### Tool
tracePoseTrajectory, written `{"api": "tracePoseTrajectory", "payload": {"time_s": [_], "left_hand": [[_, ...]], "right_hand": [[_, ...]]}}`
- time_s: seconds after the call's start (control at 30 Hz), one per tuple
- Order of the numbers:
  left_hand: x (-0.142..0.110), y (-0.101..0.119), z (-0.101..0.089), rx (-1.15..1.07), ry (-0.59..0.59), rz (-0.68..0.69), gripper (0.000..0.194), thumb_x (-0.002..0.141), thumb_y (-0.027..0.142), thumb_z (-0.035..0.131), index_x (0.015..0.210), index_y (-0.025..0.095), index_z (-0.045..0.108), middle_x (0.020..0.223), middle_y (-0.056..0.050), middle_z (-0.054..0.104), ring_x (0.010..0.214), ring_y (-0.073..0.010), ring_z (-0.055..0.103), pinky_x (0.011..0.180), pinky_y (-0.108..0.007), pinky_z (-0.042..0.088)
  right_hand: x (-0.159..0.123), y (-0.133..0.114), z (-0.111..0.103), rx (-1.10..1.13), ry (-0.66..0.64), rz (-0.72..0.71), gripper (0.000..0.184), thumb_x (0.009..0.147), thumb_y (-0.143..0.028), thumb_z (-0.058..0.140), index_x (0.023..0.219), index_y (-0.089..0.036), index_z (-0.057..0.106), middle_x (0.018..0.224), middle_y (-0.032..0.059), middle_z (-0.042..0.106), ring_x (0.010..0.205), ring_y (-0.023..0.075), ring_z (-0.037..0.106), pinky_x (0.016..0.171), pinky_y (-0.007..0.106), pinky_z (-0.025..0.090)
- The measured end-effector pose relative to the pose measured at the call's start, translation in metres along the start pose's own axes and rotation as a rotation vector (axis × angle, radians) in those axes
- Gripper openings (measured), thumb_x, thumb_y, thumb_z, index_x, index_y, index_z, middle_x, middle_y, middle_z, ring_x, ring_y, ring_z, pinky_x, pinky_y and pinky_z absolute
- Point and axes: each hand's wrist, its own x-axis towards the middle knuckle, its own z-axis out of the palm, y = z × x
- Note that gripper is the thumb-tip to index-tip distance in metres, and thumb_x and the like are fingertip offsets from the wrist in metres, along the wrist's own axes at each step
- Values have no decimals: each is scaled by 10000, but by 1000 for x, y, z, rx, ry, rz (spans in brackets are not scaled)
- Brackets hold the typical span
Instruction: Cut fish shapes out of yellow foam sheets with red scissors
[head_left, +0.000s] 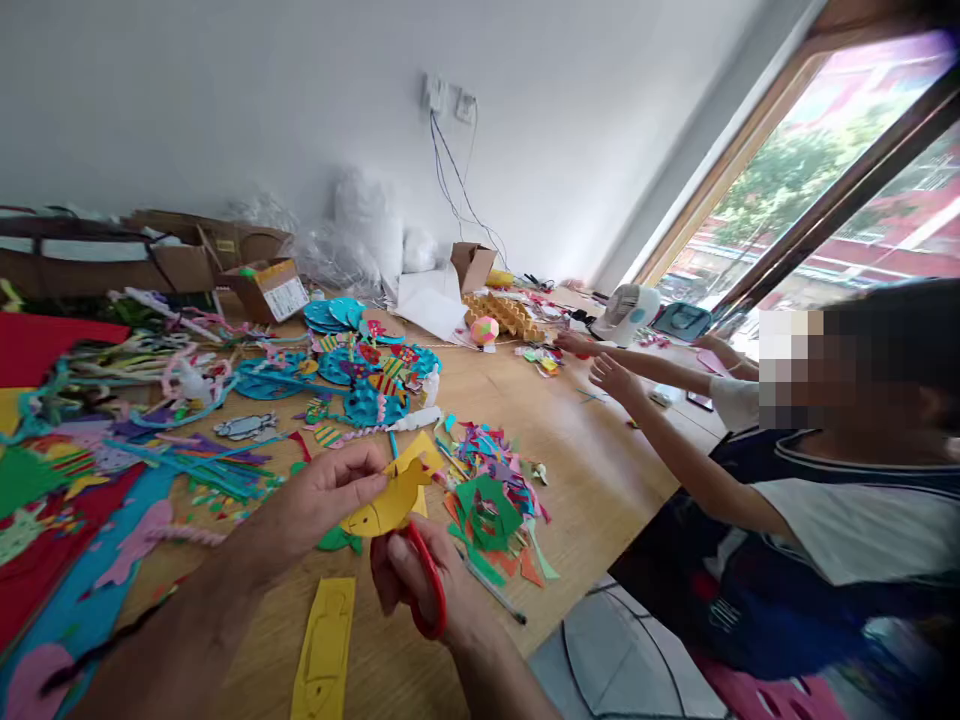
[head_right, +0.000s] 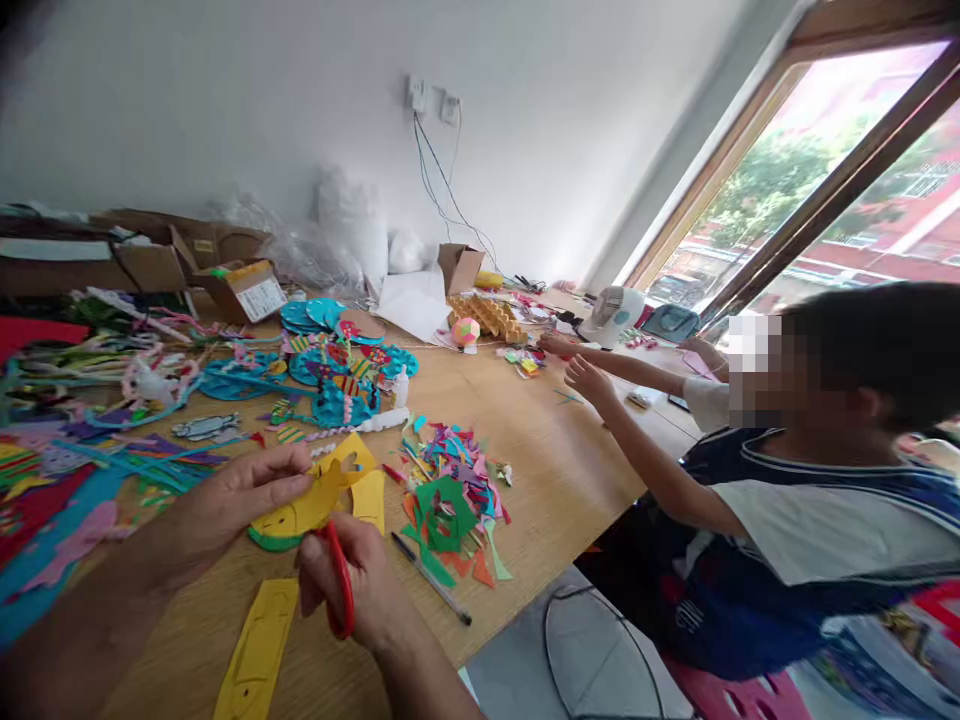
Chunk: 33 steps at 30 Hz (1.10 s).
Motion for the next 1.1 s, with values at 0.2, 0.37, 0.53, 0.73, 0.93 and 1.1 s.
{"api": "tracePoseTrajectory", "payload": {"time_s": [0.2,0.37,0.53,0.73,0.93,1.1], "left_hand": [[-2,3,12,-77,45,-42,220,783,388,553,706,195,480,631,61,483,566,-96,439,513,-204,336],[-3,8,22,8,98,12,230,781,382,525,668,188,475,610,61,487,571,-100,428,541,-218,332],[-3,8,26,93,97,19,238,777,402,491,662,197,455,596,65,472,578,-113,425,548,-231,328],[-5,10,29,94,99,-28,232,759,413,488,671,202,453,586,63,491,563,-117,437,536,-232,326],[-3,11,28,86,120,-20,250,742,421,505,645,198,448,583,72,445,558,-106,401,524,-218,312],[-2,11,31,63,130,-21,248,739,415,514,632,198,457,582,70,462,563,-108,417,529,-215,324]], "right_hand": [[-2,3,2,21,17,-26,433,841,-569,470,684,-166,484,479,-26,457,391,71,369,401,175,300],[-4,4,4,5,69,-35,466,840,-596,446,649,-171,470,454,-32,450,373,62,352,389,170,279],[-6,8,5,23,88,-10,492,834,-623,430,677,-160,494,450,-34,457,360,56,345,379,167,264],[-7,15,3,29,96,15,518,836,-633,415,654,-154,492,430,-37,451,340,49,333,369,165,254],[-5,14,2,32,113,17,525,823,-647,427,629,-162,477,404,-48,433,315,46,327,349,163,238],[-6,14,3,19,122,32,529,826,-642,428,601,-164,464,415,-41,437,336,47,338,360,161,247]]}}
